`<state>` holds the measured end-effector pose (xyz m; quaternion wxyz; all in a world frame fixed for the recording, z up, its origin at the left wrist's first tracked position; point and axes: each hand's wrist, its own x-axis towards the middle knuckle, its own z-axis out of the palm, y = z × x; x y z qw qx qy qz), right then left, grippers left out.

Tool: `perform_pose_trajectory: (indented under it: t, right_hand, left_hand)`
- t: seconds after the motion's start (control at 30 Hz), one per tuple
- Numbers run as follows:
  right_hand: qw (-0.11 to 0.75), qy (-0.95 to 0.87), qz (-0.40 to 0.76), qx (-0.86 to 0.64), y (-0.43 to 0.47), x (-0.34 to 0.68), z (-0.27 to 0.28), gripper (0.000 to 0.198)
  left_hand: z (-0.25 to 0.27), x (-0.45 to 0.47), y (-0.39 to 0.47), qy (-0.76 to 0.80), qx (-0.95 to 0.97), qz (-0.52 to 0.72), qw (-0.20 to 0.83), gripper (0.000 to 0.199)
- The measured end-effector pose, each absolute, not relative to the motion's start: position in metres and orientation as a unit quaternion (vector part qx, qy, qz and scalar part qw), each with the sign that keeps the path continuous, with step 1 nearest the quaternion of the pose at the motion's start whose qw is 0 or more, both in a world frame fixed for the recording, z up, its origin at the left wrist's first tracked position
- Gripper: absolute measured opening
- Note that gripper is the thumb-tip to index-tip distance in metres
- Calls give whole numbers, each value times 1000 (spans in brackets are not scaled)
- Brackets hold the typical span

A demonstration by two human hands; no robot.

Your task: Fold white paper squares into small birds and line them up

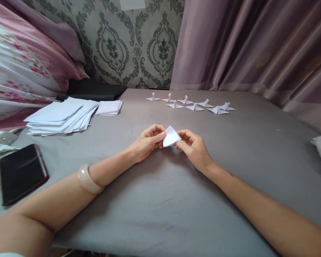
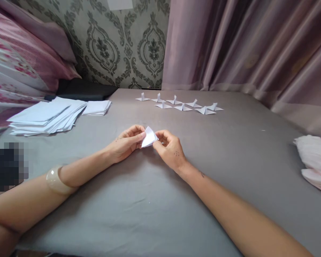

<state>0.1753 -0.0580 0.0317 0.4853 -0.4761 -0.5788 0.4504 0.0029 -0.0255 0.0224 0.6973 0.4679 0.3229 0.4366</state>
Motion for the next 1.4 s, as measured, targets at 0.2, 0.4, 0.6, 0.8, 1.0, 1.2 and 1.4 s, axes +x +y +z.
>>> perform_pose_trajectory:
  t: [0.2,0.4,0.6,0.8,1.0,1.2,1.4]
  right_hand:
    - [479,-575,412,-519,-53,176,26,31]
    - [490,-615,272,-555,-55,177,19,20]
    - [484,-634,275,-537,-58,175,21,20]
    - [500,-582,405,-497,-51,180,23,28]
    - [453,-615,449,-465,-44,190,28,28]
    - [359,-682,462,-438,-46,196,47,18]
    - [332,-733,366,-468,-46,196,59,13]
  left_hand:
    - [22,4,-30,333,566,434,617,29]
    - [30,4,-37,370,568,412,609,47]
    - [30,3,-35,326,521,395,683,39]
    - [29,0,-29,307,453,391,740,27]
    - [32,-4,-25,315,425,352,772,20]
    - [35,-8,-22,299,486,264,778,35]
    - [32,-6,-24,287,522,223,771,35]
